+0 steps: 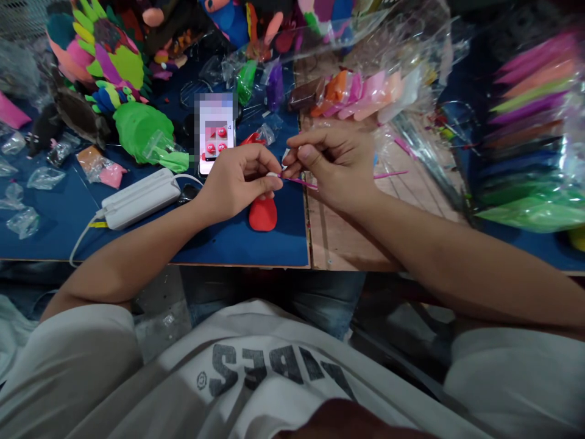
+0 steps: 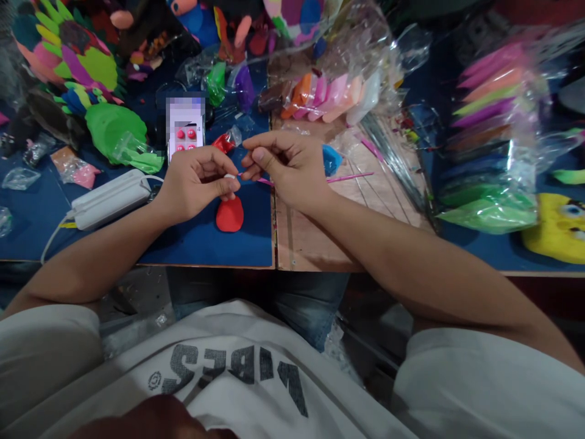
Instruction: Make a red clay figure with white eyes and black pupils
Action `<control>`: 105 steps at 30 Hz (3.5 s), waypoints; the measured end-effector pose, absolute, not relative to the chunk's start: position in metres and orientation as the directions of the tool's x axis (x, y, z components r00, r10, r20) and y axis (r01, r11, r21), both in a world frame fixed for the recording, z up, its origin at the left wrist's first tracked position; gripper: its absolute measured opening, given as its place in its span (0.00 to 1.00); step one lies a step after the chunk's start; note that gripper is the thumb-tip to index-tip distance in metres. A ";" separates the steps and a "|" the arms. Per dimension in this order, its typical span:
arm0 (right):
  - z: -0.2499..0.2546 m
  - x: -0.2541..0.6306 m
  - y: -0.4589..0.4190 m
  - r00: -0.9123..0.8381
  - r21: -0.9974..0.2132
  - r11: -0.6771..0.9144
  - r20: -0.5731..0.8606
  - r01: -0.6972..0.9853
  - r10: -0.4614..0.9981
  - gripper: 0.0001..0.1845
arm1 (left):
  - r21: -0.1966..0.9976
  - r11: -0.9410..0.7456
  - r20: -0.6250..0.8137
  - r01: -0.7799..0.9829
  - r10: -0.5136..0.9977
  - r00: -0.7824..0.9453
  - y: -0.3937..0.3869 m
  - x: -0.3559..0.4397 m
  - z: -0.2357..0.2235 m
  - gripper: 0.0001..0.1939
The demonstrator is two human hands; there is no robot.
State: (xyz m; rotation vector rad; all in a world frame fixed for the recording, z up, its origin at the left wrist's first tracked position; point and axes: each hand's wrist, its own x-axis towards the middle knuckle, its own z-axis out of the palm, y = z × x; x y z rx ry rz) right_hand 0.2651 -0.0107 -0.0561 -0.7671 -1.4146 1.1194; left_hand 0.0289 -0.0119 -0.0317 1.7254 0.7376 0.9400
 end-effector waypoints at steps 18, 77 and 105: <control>-0.049 0.262 -0.013 -0.228 -0.959 0.251 0.275 -0.127 0.934 0.32 | 0.915 -0.384 0.321 0.128 0.881 0.348 -0.008 0.026 -0.016 0.32; -0.050 0.273 -0.038 -0.337 -0.850 0.459 0.366 0.258 0.867 0.10 | 0.593 -0.754 0.486 0.282 0.615 0.621 -0.047 -0.010 -0.014 0.16; -0.060 0.276 -0.031 -0.446 -0.659 0.715 0.581 0.233 0.681 0.05 | 0.176 -0.776 0.145 0.606 0.629 0.764 -0.050 -0.007 -0.017 0.33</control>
